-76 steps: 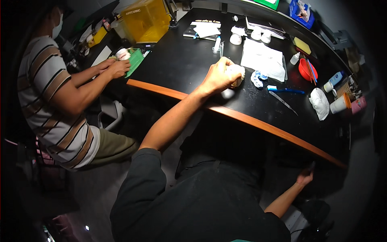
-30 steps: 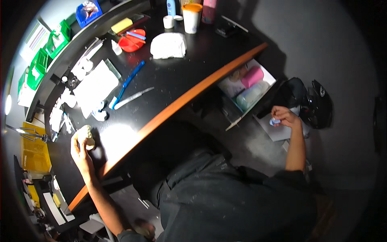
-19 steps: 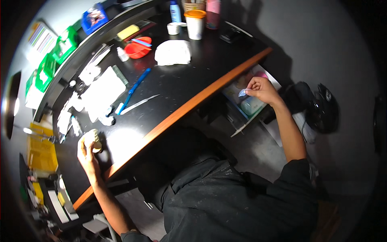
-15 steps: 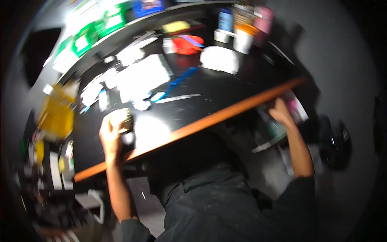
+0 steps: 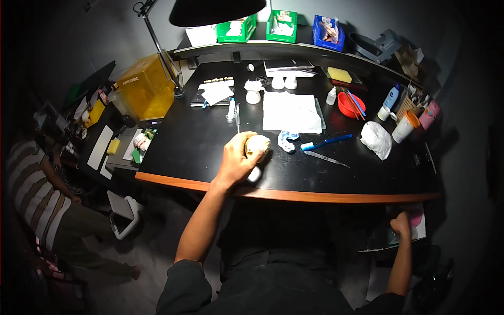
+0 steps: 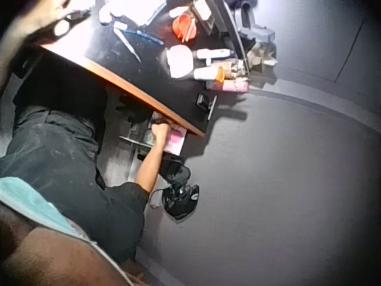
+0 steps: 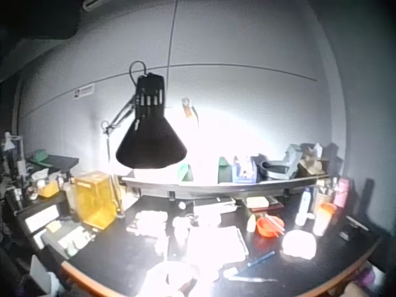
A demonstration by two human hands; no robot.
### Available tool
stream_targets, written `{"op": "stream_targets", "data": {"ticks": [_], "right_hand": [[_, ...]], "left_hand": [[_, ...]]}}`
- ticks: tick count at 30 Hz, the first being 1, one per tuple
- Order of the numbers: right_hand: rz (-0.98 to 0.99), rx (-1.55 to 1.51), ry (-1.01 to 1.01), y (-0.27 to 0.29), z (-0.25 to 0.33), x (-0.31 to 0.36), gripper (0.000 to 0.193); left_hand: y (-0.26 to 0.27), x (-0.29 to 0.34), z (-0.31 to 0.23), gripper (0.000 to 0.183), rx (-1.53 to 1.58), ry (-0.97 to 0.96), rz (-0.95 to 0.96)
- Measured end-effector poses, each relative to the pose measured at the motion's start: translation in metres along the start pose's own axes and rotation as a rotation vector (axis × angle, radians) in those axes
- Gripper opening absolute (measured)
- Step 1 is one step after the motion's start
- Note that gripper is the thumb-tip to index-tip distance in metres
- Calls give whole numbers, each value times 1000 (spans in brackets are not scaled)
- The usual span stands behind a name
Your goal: The person uses a metal tool to scrape and adjust a blue dental prosthesis, then uses a toothbrush to clean it. They handle a yellow dental mold and a paper document, writing on the paper with a pen while seated at a cluttered workbench.
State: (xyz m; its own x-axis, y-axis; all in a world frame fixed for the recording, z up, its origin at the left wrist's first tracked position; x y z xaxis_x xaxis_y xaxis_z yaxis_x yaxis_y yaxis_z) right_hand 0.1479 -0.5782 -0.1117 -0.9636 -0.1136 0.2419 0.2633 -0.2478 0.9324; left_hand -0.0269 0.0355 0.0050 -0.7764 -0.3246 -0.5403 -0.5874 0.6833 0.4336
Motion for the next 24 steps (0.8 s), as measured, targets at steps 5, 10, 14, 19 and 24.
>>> {"op": "stream_targets", "data": {"ticks": [5, 10, 14, 19, 24], "right_hand": [[-150, -57, 23, 38, 11, 55, 29], [-140, -42, 38, 72, -11, 147, 15], [174, -38, -34, 28, -51, 172, 14], [13, 92, 117, -3, -13, 149, 18], [-79, 125, 191, -2, 5, 125, 16]], "left_hand": [[-1, 0, 5, 39, 3, 18, 13], [6, 2, 8, 40, -84, -6, -48], [9, 1, 6, 40, -73, 10, -75], [7, -1, 9, 41, -57, 34, -57], [6, 2, 14, 41, -91, 11, -53]]}}
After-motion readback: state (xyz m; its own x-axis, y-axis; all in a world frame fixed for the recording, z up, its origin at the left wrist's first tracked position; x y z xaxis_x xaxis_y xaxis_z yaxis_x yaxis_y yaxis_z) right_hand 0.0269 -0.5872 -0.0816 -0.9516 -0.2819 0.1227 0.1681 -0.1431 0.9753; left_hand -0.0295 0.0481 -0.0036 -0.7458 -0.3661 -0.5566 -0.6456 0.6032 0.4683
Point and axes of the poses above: each hand's wrist, its own x-axis away from the middle knuckle, its own y-axis out of the back of the hand, z = x × y, the point moved 6 cm from there along -x, towards the middle knuckle, and after that the axes turned 2 degrees about z, right-handed, at the moved point
